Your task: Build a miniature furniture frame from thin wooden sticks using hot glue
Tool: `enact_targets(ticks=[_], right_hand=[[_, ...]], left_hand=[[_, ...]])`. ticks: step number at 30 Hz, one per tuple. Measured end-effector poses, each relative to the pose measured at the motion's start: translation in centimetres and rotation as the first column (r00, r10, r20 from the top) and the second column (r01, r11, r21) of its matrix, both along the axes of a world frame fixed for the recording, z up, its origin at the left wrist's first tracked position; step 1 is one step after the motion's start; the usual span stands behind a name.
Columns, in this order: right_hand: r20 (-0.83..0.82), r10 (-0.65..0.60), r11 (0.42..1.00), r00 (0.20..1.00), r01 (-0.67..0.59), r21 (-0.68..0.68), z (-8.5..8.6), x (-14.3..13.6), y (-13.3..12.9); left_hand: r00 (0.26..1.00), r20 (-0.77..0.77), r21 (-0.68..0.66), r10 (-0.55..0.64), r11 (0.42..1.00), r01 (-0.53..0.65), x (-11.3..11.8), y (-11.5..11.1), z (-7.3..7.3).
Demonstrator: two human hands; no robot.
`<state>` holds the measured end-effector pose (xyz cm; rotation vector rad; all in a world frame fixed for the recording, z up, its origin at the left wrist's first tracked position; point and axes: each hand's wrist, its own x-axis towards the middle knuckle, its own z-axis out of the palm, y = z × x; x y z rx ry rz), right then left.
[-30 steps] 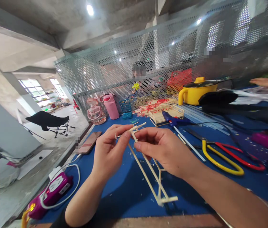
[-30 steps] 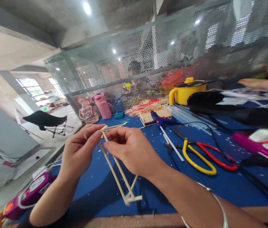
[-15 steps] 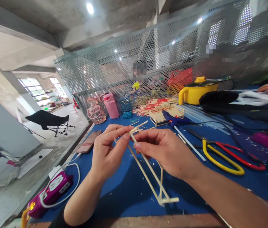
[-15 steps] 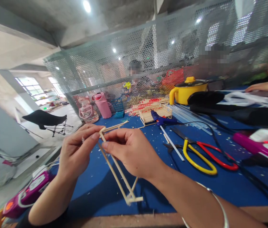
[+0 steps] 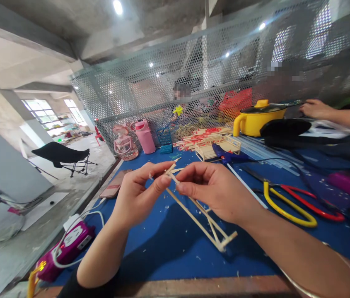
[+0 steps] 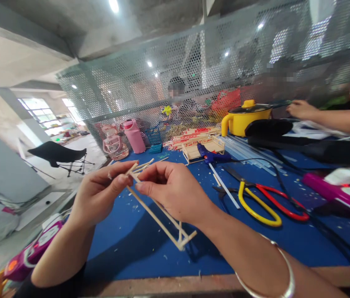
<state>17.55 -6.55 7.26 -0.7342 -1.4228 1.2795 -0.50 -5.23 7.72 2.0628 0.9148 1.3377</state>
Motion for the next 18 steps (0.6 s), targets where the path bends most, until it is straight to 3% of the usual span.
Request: enact_targets(ticks=[5,9,11,13,18], right_hand=[[0.066,0.008,1.0,0.998,-0.006,-0.025,-0.3,0.3,0.8],[-0.004,-0.18,0.979,0.984,0.179,0.099,0.4,2.8,2.5],[-0.138,-0.285,0.953,0.949,0.296,0.067,0.7,4.5,3.1],[-0.191,-0.323,0.943,0.927,0.332,0.018,0.5,5.7,3.2],[-0.011,-0.256,0.966,0.967,0.257,0.032,-1.4,5.2,1.7]], left_hand=[[0.995,0.084,-0.243,-0.062,0.967,0.08,-0.3,-0.1,0.4],[0.955,0.287,-0.409,0.072,0.911,0.055,-1.0,-0.4,-0.5],[0.877,0.44,-0.465,0.191,0.885,0.041,-1.5,-0.9,-1.3],[0.773,0.567,-0.498,0.284,0.866,0.047,-1.9,-1.7,-2.3],[0.53,0.729,-0.52,0.434,0.854,0.015,-1.3,-3.3,-4.6]])
